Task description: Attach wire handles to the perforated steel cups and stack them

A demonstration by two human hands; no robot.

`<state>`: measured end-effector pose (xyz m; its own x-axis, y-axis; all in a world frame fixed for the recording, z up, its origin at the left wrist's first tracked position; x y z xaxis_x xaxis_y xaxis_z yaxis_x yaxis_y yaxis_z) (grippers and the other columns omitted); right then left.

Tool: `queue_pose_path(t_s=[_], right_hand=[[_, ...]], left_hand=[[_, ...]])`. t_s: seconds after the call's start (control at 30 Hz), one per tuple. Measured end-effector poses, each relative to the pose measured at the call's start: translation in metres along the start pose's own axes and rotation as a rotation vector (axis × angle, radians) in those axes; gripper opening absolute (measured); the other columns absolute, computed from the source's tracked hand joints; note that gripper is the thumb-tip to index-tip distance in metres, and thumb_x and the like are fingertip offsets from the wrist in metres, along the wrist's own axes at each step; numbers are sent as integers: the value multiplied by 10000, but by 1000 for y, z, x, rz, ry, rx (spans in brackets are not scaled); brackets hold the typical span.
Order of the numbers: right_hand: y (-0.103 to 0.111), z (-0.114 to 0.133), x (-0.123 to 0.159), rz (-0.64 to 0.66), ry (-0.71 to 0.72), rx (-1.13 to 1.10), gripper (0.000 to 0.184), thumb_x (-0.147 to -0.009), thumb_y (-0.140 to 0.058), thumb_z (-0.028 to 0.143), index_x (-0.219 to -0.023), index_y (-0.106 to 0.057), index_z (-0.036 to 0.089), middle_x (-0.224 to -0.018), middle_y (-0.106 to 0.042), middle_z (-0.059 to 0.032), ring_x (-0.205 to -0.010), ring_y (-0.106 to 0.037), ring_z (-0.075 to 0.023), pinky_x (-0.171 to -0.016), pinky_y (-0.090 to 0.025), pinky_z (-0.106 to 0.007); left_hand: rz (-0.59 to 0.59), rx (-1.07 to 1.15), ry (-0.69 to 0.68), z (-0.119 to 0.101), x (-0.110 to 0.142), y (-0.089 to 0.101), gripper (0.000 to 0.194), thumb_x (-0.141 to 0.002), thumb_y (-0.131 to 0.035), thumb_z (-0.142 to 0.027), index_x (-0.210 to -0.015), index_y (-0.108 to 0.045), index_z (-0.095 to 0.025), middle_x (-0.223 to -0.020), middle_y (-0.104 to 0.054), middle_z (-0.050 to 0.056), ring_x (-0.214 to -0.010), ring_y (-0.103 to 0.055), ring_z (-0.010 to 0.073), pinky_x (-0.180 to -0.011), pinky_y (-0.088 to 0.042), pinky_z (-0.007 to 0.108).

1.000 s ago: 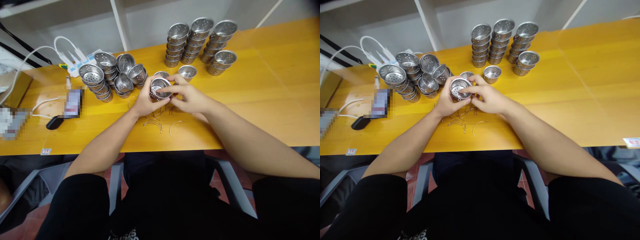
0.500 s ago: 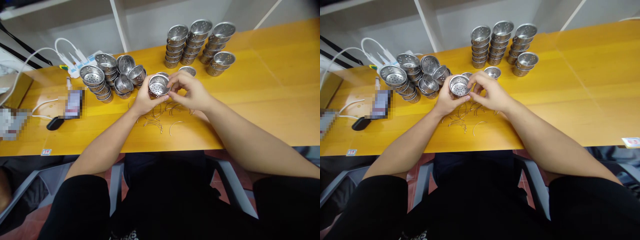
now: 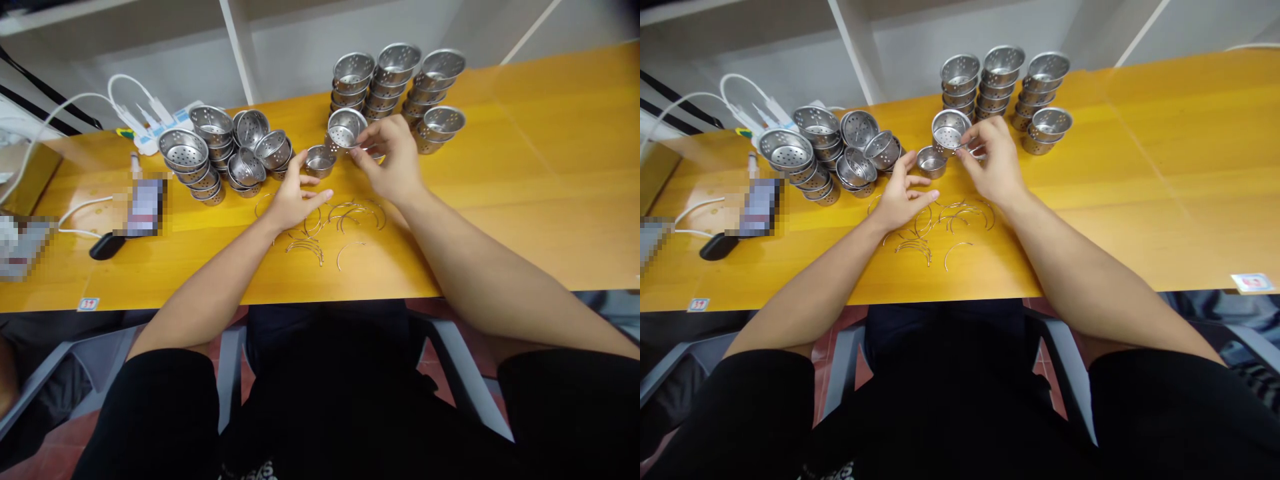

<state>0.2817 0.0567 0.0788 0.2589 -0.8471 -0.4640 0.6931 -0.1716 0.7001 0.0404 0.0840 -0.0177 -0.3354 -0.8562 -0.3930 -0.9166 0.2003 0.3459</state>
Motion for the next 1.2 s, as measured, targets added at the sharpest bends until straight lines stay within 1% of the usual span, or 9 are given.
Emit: queue_pose_path(t_s=[0.1, 0.2, 0.37, 0.57, 0.73, 0.9, 0.97, 1.1, 1.2], right_hand=[[-7, 0, -5, 17, 8, 31, 693, -1237, -752, 792, -1825, -656, 437, -1567, -795, -185, -1461, -720, -503, -1226, -659, -773], [-11, 0, -8, -34, -11, 4, 572, -1261, -751, 706, -1744, -736, 401, -1540, -789, -199, -1424, -744, -514, -1203, -674, -787], [-15, 6, -7, -13, 5, 22, 370, -1297, -685, 538, -1573, -829, 338, -1576, -768, -216, -1423, -769, -505, -1256, -673, -766], [-19, 10, -8, 32, 6, 51, 437, -1267, -686, 524, -1641, -837, 357, -1554, -823, -224, -1504, -742, -567, -1317, -601, -848], [-26, 12, -8, 73, 14, 56, 481, -1250, -668, 505, -1678, -814, 342, -1637, -816, -220, -1544, -728, -557, -1332, -584, -838], [-6, -1, -5, 21, -55, 110, 614, -1270, -644, 563, -1869, -664, 432, -1775, -748, -173, -1705, -597, -547, -1427, -513, -832], [2, -19, -1, -23, -143, 163, 564, -1256, -682, 617, -1797, -715, 461, -1785, -728, -172, -1733, -539, -565, -1445, -471, -845], [2, -59, 6, -25, -313, 188, 446, -1162, -835, 673, -1456, -860, 339, -1738, -704, -248, -1646, -566, -627, -1416, -435, -903], [4, -58, 4, 8, -275, 129, 372, -1196, -812, 660, -1345, -860, 323, -1687, -720, -249, -1595, -622, -589, -1412, -472, -863]], left_hand=[[12, -28, -11, 5, -1, -1, 1112, -1091, -944, -445, -2013, -323, -405, -2131, -431, 211, -1372, -844, 295, -982, -815, 417], [28, -44, -12, 5, -1, 1, 1100, -1114, -933, -478, -2013, -305, -396, -2126, -436, 226, -1412, -834, 308, -1022, -820, 437], [37, 17, -8, 1, 2, 1, 1086, -1111, -945, -463, -1980, -293, -434, -2125, -411, 195, -1510, -794, 306, -1086, -822, 439], [-2, 22, -29, -3, 5, 0, 1021, -1077, -949, -338, -1897, -352, -452, -2037, -465, 170, -1546, -766, 308, -1178, -811, 503], [-37, 16, -42, -23, 8, 6, 756, -1102, -921, -323, -1715, -483, -388, -1824, -572, 144, -1527, -766, 276, -1217, -807, 500], [41, -29, -90, -53, 10, 8, 321, -1136, -842, -299, -1398, -655, -290, -1532, -680, 101, -1427, -786, 230, -1158, -813, 402], [89, -44, -96, -62, 12, 7, 245, -1137, -823, -289, -1345, -694, -275, -1493, -703, 95, -1406, -791, 217, -1154, -804, 380], [140, -41, -118, -74, 14, 5, 222, -1127, -796, -287, -1341, -742, -259, -1477, -748, 96, -1385, -803, 202, -1161, -778, 365], [143, -36, -119, -74, 14, 5, 254, -1110, -801, -297, -1355, -745, -260, -1492, -769, 108, -1393, -808, 215, -1152, -771, 374]])
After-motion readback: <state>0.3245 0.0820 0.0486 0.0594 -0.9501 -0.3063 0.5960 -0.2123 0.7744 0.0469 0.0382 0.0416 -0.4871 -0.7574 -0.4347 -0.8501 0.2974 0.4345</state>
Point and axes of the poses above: each hand's wrist, its own x-axis away from the middle knuckle, its own y-axis out of the back of the hand, z = x × y, the point moved 8 cm from there along -x, towards the middle knuckle
